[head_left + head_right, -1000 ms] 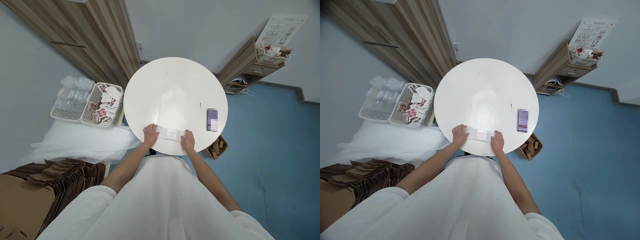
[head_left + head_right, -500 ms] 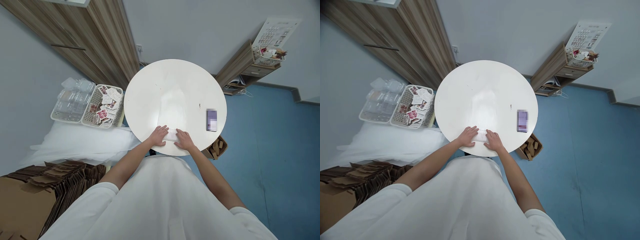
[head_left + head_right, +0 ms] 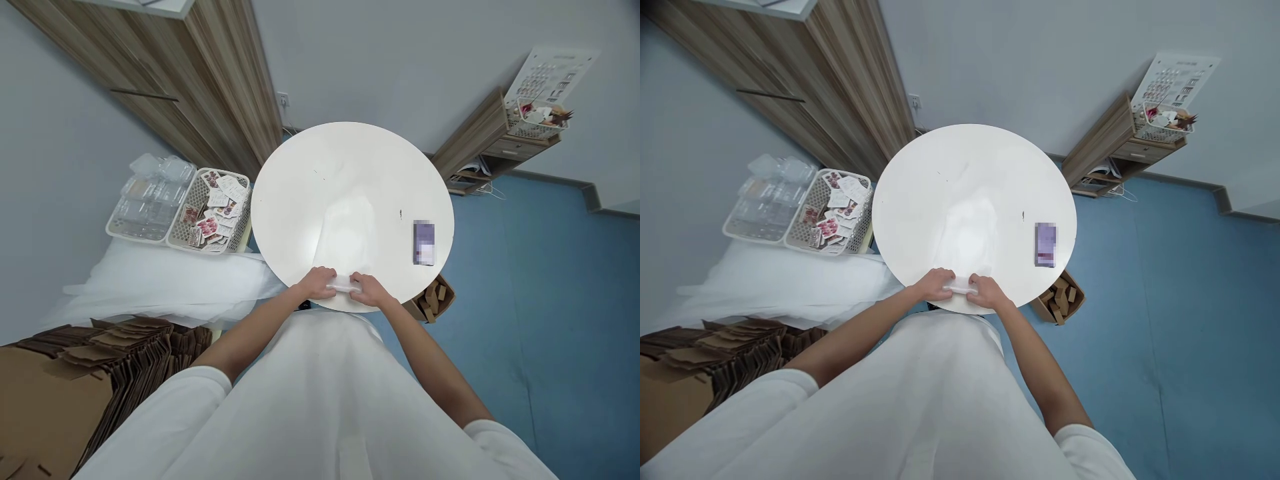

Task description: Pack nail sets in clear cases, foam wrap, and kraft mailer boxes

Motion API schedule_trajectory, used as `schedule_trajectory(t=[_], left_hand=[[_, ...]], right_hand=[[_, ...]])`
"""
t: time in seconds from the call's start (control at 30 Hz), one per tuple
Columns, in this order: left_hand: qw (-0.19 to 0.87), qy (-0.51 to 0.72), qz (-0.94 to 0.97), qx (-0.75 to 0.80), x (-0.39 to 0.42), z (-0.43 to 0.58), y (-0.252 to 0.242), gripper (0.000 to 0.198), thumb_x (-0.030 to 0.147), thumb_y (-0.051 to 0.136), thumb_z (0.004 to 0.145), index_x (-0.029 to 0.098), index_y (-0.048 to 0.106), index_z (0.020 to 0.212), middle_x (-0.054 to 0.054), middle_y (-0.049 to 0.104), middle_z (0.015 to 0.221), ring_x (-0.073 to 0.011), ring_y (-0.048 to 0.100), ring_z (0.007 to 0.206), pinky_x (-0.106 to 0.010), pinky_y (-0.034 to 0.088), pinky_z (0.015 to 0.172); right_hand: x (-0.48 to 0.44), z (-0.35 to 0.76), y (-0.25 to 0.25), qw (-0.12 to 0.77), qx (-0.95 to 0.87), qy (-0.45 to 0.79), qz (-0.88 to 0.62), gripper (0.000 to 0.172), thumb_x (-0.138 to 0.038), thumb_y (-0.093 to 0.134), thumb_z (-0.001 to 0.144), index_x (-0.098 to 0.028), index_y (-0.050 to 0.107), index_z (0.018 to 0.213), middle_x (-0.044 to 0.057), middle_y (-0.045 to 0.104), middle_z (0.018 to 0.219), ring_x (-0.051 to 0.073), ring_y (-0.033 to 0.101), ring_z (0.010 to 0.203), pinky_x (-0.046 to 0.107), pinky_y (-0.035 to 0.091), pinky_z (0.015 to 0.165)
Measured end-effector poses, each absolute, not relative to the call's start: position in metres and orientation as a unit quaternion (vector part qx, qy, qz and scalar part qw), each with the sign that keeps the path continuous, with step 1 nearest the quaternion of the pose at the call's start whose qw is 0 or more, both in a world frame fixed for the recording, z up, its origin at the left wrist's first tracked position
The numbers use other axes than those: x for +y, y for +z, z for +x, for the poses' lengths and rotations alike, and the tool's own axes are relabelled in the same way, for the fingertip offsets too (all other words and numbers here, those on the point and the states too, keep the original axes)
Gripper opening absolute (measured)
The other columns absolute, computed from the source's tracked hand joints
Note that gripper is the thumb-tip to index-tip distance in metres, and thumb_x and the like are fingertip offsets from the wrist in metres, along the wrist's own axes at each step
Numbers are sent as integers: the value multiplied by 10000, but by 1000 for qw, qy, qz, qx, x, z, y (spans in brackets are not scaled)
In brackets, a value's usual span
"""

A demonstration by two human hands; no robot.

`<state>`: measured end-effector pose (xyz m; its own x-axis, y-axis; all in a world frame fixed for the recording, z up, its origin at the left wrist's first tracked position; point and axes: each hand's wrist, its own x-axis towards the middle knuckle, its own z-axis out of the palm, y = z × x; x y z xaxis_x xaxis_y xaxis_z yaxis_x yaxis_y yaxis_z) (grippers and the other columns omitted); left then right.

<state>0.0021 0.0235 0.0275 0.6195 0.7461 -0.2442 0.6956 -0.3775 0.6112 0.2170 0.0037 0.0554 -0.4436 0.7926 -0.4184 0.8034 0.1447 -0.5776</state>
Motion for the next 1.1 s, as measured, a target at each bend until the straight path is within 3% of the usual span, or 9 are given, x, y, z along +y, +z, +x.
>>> schedule_trajectory(t=[0.2, 0.33, 0.5, 0.7, 0.77, 0.83, 0.9, 1.0, 1.1], left_hand=[[427, 55, 765, 480, 50, 1, 35, 312, 429, 437, 766, 212, 615, 902, -59, 615, 977, -224, 564, 900, -320, 415, 768], [473, 75, 709, 518, 72, -12, 31, 304, 442, 503, 718, 202, 612, 868, -41, 630, 892, -206, 579, 811, -284, 429, 672], [500, 75, 633, 586, 81, -27, 14, 216, 378, 517, 696, 180, 522, 611, 15, 520, 581, -135, 505, 556, -251, 374, 513], [484, 80, 601, 630, 73, -30, 3, 195, 352, 516, 701, 186, 480, 605, 23, 479, 543, -129, 488, 544, -245, 364, 501], [467, 88, 593, 650, 72, -30, 5, 192, 374, 530, 704, 183, 525, 724, 0, 539, 625, -149, 531, 612, -256, 400, 545], [424, 121, 593, 674, 71, -29, 10, 337, 421, 531, 714, 175, 521, 944, -50, 593, 817, -176, 567, 732, -282, 437, 628], [356, 159, 637, 665, 69, -25, 17, 511, 459, 536, 716, 169, 440, 1125, -108, 554, 1055, -216, 550, 917, -327, 435, 759], [274, 148, 783, 539, 66, -14, 27, 644, 465, 614, 657, 197, 396, 1200, -121, 427, 1266, -280, 392, 1163, -400, 320, 941], [259, 72, 873, 408, 62, 0, 30, 664, 381, 676, 610, 224, 409, 1197, -101, 388, 1316, -294, 326, 1214, -419, 258, 979]], right_hand=[[25, 223, 55, -87, 689, -436, 573, 219, -349, 440, 781, -210, 588, 860, 59, 563, 1098, 209, 515, 973, 315, 393, 785], [41, 229, 45, -74, 625, -478, 613, 310, -433, 391, 805, -219, 608, 864, 41, 620, 975, 198, 556, 863, 304, 419, 714], [46, 233, 30, -108, 578, -485, 647, 290, -416, 395, 803, -221, 597, 874, 40, 630, 955, 197, 557, 850, 299, 421, 697], [35, 240, 14, -141, 531, -419, 723, 247, -333, 399, 774, -216, 547, 933, 23, 596, 813, 169, 543, 732, 294, 435, 655], [29, 240, 12, -159, 532, -384, 738, 305, -315, 392, 773, -209, 511, 1034, 36, 580, 848, 174, 542, 745, 312, 442, 674], [24, 236, 14, -192, 553, -309, 750, 394, -296, 394, 777, -184, 442, 1151, 88, 551, 994, 207, 532, 871, 353, 433, 748], [20, 230, 19, -203, 607, -231, 733, 445, -295, 415, 780, -162, 398, 1204, 141, 484, 1143, 250, 466, 1040, 396, 389, 841], [20, 217, 26, -133, 729, -206, 639, 469, -362, 526, 738, -186, 432, 1162, 148, 400, 1280, 294, 345, 1184, 432, 313, 920], [21, 205, 29, -49, 797, -203, 566, 488, -353, 609, 680, -211, 445, 1117, 134, 347, 1344, 300, 292, 1231, 459, 248, 955]])
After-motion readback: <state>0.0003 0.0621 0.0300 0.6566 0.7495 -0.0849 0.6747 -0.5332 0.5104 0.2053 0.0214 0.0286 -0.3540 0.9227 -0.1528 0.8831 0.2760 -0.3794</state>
